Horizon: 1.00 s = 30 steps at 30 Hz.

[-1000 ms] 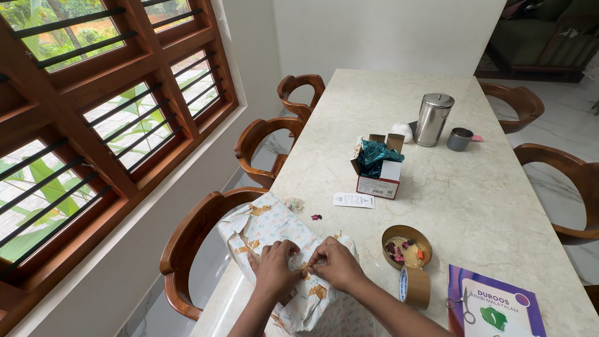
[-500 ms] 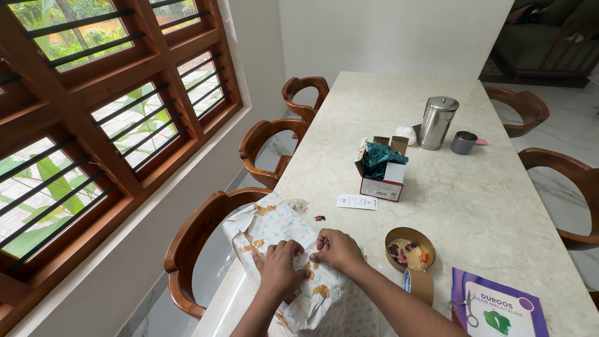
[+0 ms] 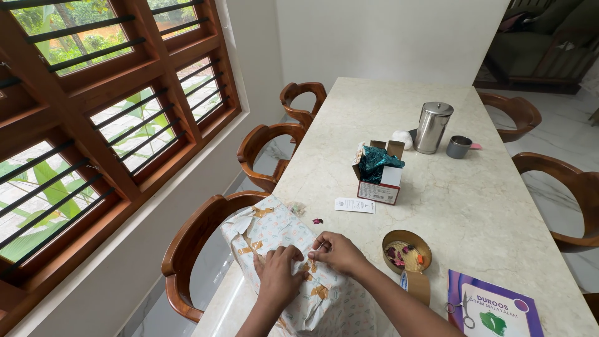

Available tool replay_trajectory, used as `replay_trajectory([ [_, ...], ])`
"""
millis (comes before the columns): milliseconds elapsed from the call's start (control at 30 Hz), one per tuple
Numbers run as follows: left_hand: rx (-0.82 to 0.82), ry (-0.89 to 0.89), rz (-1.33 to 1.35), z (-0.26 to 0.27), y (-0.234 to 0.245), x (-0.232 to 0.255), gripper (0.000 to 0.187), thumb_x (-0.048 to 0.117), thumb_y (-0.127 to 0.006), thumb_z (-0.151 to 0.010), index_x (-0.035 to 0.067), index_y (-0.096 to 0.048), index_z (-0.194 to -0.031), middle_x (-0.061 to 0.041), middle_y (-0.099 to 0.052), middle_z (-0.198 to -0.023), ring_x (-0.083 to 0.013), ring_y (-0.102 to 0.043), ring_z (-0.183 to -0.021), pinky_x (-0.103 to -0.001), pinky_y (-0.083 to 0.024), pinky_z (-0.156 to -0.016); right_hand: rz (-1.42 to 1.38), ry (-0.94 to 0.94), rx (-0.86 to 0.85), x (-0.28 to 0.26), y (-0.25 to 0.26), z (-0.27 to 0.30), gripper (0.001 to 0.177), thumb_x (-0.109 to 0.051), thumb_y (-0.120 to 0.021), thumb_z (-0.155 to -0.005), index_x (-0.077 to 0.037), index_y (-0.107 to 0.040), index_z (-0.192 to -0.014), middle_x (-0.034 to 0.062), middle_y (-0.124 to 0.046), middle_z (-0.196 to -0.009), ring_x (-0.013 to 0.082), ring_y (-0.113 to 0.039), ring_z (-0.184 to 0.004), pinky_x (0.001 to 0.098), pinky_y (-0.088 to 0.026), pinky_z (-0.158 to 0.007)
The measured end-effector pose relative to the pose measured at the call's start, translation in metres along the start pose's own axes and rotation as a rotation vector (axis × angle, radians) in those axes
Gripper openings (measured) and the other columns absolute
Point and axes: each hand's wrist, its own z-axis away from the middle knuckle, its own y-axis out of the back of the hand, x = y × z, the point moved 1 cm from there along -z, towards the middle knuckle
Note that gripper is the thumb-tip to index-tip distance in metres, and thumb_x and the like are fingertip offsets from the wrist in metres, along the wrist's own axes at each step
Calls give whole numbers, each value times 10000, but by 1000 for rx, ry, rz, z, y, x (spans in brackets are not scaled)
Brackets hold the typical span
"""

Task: The person wraps a rectangular box with patterned paper on a dining table. They fold the paper edges, smooth the surface, and secure the folds with pieces of brown tape. The person uses scissors to cut tape and adjusts the paper to fit the box.

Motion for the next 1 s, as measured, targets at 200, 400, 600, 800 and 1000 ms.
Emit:
replay_trajectory([
  [200, 25, -86, -19, 11, 3, 4, 213, 136, -668, -893, 268, -739, -1045, 46, -637, -1196, -184, -521, -1278, -605, -31, -1257, -1, 5, 23, -2, 3, 7, 174, -223, -697, -943, -66, -742, -1002, -10, -673, -712, 96, -603, -632, 261, -516, -642],
  [400, -111, -220, -267, 30, 11, 12, 548, 20, -508, -904, 366, -744, -1257, -17, -536, -1447, -264, -371, -1395, -652, 59, -1219, 505, 243, -6, -14, -2, 32, 165, -86, -649, -896, -113, -801, -954, 16, -661, -1044, 180, -678, -963, 329, -543, -878],
  [600, -200, -206, -290, 24, 15, 11, 623, -37, -462, -875, 357, -742, -1268, -16, -477, -1533, -272, -303, -1445, -630, 47, -1215, 519, 251, -33, -19, 0, 34, 220, -78, -643, -893, -152, -815, -1009, 26, -650, -1065, 185, -664, -987, 321, -531, -904],
  [800, 146, -52, 260, 9, 16, -42, 385, 36, -518, -895, 199, -824, -1065, -14, -657, -1364, -210, -568, -1311, -466, -303, -1200, -52, 94, 135, 4, 34, 34, 230, -170, -685, -910, -148, -817, -1097, 24, -733, -1100, 111, -671, -927, 272, -548, -867],
  [1000, 269, 186, 414, 19, 5, -81, 244, 231, -615, -957, 160, -752, -1145, -87, -666, -1204, -251, -651, -1189, -383, -514, -1023, -62, 132, 52, 16, 27, 36, 261, -200, -721, -919, -110, -819, -1143, 54, -745, -1025, 105, -597, -849, 267, -521, -815],
])
